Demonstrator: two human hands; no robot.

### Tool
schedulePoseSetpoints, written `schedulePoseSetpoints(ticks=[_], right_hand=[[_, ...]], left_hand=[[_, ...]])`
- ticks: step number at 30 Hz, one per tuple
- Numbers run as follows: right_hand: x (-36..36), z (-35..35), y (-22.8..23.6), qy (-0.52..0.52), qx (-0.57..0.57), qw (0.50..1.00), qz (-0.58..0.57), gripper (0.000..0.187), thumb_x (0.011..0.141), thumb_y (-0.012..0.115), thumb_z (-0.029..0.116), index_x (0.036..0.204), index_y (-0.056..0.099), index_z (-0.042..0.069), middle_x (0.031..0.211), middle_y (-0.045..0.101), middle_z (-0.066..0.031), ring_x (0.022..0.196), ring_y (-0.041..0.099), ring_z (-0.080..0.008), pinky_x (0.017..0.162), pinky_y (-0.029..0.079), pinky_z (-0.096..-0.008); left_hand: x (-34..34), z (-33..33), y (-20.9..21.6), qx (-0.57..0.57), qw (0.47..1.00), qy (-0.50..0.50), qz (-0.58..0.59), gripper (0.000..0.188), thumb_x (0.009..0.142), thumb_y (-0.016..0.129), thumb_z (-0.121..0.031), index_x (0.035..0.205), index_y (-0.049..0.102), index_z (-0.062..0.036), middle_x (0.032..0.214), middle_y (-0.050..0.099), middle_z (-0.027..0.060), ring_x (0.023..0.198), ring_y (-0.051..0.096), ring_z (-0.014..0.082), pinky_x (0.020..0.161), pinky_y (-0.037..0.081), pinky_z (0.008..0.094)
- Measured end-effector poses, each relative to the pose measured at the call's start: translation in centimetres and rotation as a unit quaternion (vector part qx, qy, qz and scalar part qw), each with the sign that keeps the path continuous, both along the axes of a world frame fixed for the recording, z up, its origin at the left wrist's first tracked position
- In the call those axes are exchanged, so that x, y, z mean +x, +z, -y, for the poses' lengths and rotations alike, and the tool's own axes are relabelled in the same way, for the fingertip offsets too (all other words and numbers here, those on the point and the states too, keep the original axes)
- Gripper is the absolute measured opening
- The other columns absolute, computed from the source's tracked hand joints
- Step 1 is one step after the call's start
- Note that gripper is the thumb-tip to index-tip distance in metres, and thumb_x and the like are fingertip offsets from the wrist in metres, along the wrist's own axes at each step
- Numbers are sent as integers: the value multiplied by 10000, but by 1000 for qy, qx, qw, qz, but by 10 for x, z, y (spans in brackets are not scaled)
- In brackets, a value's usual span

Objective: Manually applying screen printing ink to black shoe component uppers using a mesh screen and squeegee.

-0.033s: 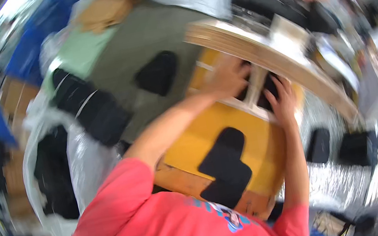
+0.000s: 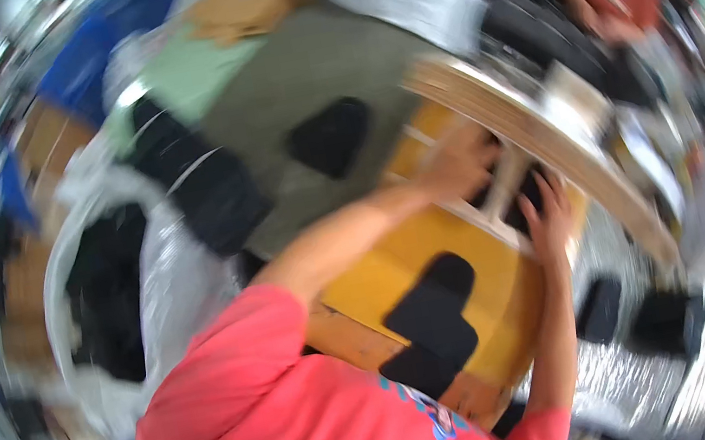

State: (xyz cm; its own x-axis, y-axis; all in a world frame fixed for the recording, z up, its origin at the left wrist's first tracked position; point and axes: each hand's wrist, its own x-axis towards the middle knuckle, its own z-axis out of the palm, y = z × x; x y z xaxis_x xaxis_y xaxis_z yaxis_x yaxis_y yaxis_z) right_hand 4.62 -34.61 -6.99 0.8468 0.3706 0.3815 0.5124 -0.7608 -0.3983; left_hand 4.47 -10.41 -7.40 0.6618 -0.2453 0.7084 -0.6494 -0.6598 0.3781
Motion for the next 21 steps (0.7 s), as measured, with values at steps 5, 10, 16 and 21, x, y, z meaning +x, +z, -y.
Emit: schedulePoseSetpoints(ticks=[5,10,16,21], right_hand=[[9,26,-6,43,-63,995,61,437,957,582,275,1317,569,28,1393,511,-217,1274,483,-402,1053,395,-486],[11,-2,-7,58,-76,994,44,407,999,522,282,1313,569,27,1410,496,-203,1285,470,-387,1057,389,-461],[6,25,2,1,-35,999,8,350,971,544,195,1269,609,24,1348,561,-183,1273,491,-349,1093,357,-419],[10,1,10,-6,84,995,-46,311,921,632,174,1216,664,81,1329,598,-137,1255,529,-316,1077,375,-385]], left_hand=[[-3,8,-10,53,996,25,-69,466,783,692,-310,1175,622,-70,1422,402,268,1369,335,403,1121,271,515],[-10,-27,-19,90,993,63,-44,463,857,667,-305,1256,593,-83,1442,393,261,1389,314,397,1127,269,508],[-24,-33,23,-130,983,131,-23,569,738,698,-108,1270,552,33,1377,474,259,1340,381,407,1151,260,482],[-46,-82,74,-217,954,208,5,530,995,508,-246,1432,370,20,1462,396,197,1357,397,300,1126,314,401]])
